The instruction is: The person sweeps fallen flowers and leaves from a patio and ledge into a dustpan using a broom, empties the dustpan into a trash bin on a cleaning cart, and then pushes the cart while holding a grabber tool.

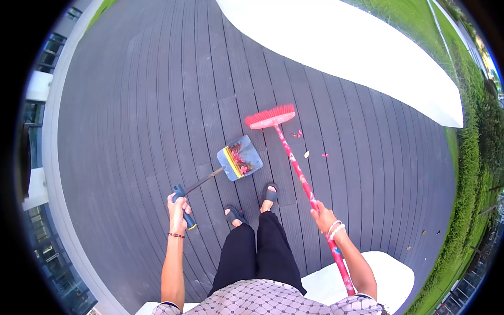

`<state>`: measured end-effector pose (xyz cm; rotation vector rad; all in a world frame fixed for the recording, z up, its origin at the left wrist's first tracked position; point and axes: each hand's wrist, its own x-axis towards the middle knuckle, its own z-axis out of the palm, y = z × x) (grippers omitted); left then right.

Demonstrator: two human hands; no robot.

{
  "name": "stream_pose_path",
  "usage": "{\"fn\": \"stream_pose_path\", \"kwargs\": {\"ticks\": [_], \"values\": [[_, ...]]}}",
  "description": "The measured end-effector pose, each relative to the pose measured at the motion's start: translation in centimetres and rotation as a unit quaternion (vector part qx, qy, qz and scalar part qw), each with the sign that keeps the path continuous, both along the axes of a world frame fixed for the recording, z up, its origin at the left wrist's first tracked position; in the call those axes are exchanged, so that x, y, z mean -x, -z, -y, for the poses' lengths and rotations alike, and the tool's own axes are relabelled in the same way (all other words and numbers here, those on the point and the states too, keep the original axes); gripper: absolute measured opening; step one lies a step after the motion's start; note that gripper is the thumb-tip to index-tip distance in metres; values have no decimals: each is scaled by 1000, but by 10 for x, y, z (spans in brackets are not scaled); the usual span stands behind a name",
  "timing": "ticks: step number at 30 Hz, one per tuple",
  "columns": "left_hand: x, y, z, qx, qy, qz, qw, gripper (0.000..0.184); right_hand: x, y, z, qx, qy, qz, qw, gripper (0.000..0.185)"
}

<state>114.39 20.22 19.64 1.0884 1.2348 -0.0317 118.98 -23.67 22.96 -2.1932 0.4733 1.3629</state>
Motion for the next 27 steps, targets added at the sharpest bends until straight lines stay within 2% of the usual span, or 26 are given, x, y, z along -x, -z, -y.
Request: {"fn": "stream_pose_path", "kwargs": {"ticks": [2,3,5,7,9,12,14,15,16,18,19,21,24,26,27], "values": [[-7,3,10,2,11,1,1000,35,-40,31,-3,27,-32,0,999,40],[-9,1,13,2,21,2,1000,31,-33,49,6,25,-22,-9,999,40],[-14,-9,20,0,26,-7,1000,30,-17,80,24,118,-152,45,980,33],[-18,-16,29,0,24,-7,1000,29,6,51,41,176,-160,16,971,28],[-23,-17,35,10,28,2,1000,33,35,20,64,192,-175,-8,966,34],[-37,-20,51,26,43,10,999,36,62,-33,89,160,-128,-12,979,39],[-51,-23,66,22,78,6,997,37,66,-76,83,120,66,-72,988,42],[-52,-21,73,26,89,6,996,37,80,-77,88,106,135,-51,984,41],[-58,-18,79,23,109,9,994,37,92,-70,95,108,148,-51,982,41],[-73,-17,92,20,143,15,989,37,116,-42,112,1,388,-24,921,38],[-81,-18,99,13,156,10,988,37,115,-30,113,-31,461,-10,887,34],[-92,-22,110,5,183,3,983,36,114,0,125,-63,543,12,837,28],[-110,-32,121,-33,256,-29,966,34,97,29,119,-70,572,18,817,24],[-125,-49,127,-66,282,-36,957,34,101,42,102,-49,537,8,842,27],[-125,-51,127,-74,287,-20,955,34,108,31,91,-58,538,-16,840,29]]}}
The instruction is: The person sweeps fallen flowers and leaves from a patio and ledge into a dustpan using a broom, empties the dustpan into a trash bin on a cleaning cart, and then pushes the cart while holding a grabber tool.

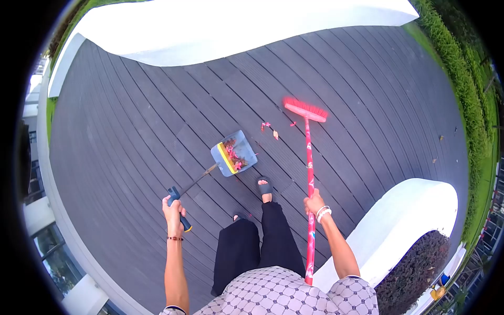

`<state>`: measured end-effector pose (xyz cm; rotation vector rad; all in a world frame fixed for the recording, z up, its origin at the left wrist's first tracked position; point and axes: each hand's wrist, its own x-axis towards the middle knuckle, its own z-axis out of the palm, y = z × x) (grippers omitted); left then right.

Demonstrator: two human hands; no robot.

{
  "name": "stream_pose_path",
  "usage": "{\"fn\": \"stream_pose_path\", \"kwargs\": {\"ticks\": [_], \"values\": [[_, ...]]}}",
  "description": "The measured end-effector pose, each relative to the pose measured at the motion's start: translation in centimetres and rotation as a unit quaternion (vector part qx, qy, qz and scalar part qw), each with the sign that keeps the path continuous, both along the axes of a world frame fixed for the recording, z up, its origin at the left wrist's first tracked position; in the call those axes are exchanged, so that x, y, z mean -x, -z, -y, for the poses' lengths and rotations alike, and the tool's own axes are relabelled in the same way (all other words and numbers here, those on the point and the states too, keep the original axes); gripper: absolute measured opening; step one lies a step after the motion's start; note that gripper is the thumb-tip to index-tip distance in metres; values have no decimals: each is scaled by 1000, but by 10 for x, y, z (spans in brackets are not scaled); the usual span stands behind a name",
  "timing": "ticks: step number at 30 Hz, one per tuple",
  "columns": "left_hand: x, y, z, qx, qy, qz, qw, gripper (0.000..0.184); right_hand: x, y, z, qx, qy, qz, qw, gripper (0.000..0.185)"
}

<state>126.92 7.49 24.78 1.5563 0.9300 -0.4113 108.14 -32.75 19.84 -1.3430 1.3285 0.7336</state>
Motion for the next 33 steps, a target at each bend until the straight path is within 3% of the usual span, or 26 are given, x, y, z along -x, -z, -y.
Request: {"fn": "stream_pose_path", "kwargs": {"ticks": [4,7,9,13,16,19,22,27,29,33], "values": [[36,-20,30,14,41,16,999,38,90,-46,-58,-121,-3,5,993,29],[34,-17,42,19,65,30,997,37,112,-88,-96,-302,92,2,949,35],[28,-11,29,19,72,27,997,37,111,-114,-109,-363,119,27,924,39],[22,-3,-6,39,88,3,995,36,103,-153,-177,-330,106,39,937,46],[27,-5,-10,48,139,-1,989,35,95,-154,-199,-227,128,69,963,50],[30,-1,-13,44,175,-6,984,37,93,-118,-199,-129,113,56,984,44],[31,-2,-6,56,179,-2,982,38,95,-76,-225,-116,166,41,978,40],[22,-4,9,70,169,-5,983,40,127,-84,-287,-331,339,114,873,39],[22,-5,11,68,167,0,984,40,122,-126,-294,-370,331,107,861,41],[21,-5,1,69,178,-4,982,41,119,-154,-316,-350,360,112,857,44]]}}
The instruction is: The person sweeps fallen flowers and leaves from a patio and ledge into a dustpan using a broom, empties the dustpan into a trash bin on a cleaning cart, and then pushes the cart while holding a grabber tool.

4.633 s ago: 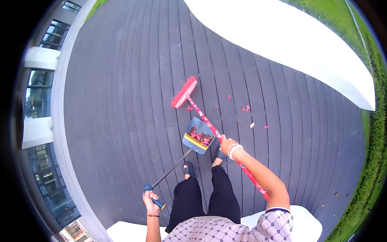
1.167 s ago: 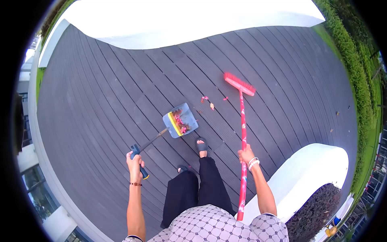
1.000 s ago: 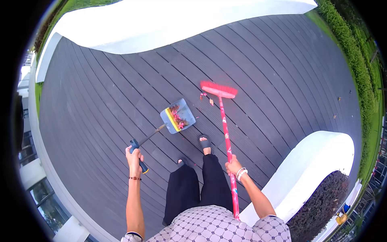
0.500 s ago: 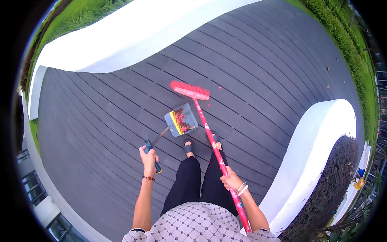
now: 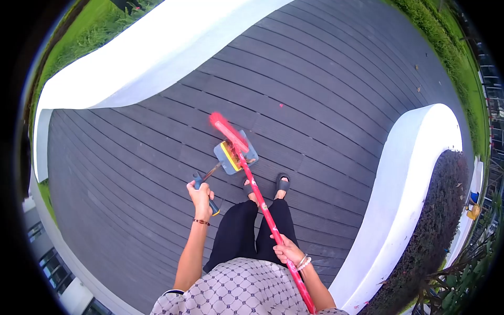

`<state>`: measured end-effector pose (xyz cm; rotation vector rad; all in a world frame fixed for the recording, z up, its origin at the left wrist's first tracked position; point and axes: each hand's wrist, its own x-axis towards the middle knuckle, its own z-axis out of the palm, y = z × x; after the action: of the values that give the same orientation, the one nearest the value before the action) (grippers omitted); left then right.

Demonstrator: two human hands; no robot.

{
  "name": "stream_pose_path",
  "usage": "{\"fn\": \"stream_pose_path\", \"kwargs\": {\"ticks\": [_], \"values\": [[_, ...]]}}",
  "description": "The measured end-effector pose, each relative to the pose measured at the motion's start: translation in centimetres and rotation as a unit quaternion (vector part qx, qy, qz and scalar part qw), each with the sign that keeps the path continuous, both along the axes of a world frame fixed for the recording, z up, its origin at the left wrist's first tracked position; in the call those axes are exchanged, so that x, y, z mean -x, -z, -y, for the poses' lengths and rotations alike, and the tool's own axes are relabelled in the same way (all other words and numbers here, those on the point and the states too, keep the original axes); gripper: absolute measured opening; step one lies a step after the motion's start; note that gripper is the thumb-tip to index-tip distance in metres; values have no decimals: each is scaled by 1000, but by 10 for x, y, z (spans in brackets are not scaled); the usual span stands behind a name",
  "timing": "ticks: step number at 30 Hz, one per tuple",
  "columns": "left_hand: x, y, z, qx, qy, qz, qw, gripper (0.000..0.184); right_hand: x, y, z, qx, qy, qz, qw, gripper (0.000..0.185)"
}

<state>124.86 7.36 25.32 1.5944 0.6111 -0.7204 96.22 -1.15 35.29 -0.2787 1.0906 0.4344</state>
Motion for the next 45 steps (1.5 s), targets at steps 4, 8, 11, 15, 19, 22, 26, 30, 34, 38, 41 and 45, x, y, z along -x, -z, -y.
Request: {"fn": "stream_pose_path", "kwargs": {"ticks": [4,8,11,15,19,22,26,30,34,38,41,45], "values": [[-1,-2,-8,44,-7,-1,999,44,2,-2,30,133,-22,-39,990,44],[-21,-19,3,80,3,-1,997,43,23,-9,69,181,36,-51,981,43],[-38,-20,31,98,27,23,995,40,28,0,100,206,100,-47,972,39],[-61,-26,83,88,91,57,990,34,24,20,142,213,159,-20,964,37],[-78,-22,145,73,158,104,979,34,8,35,172,235,151,-30,960,36],[-79,-17,194,58,195,118,972,33,-3,53,189,220,150,-29,963,37],[-78,-12,276,42,185,109,976,34,-15,79,221,49,215,68,973,38],[-107,-14,306,-14,198,117,973,30,-7,41,267,-38,158,139,977,41],[-126,-6,301,-65,197,140,968,26,-12,-8,298,36,93,104,990,46],[-122,-4,299,-137,206,188,951,24,-4,-21,348,82,107,72,988,41],[-124,-7,294,-206,209,176,940,28,17,-23,392,123,125,48,983,42],[-129,-8,303,-252,233,184,921,22,42,-30,455,211,144,12,967,37]]}}
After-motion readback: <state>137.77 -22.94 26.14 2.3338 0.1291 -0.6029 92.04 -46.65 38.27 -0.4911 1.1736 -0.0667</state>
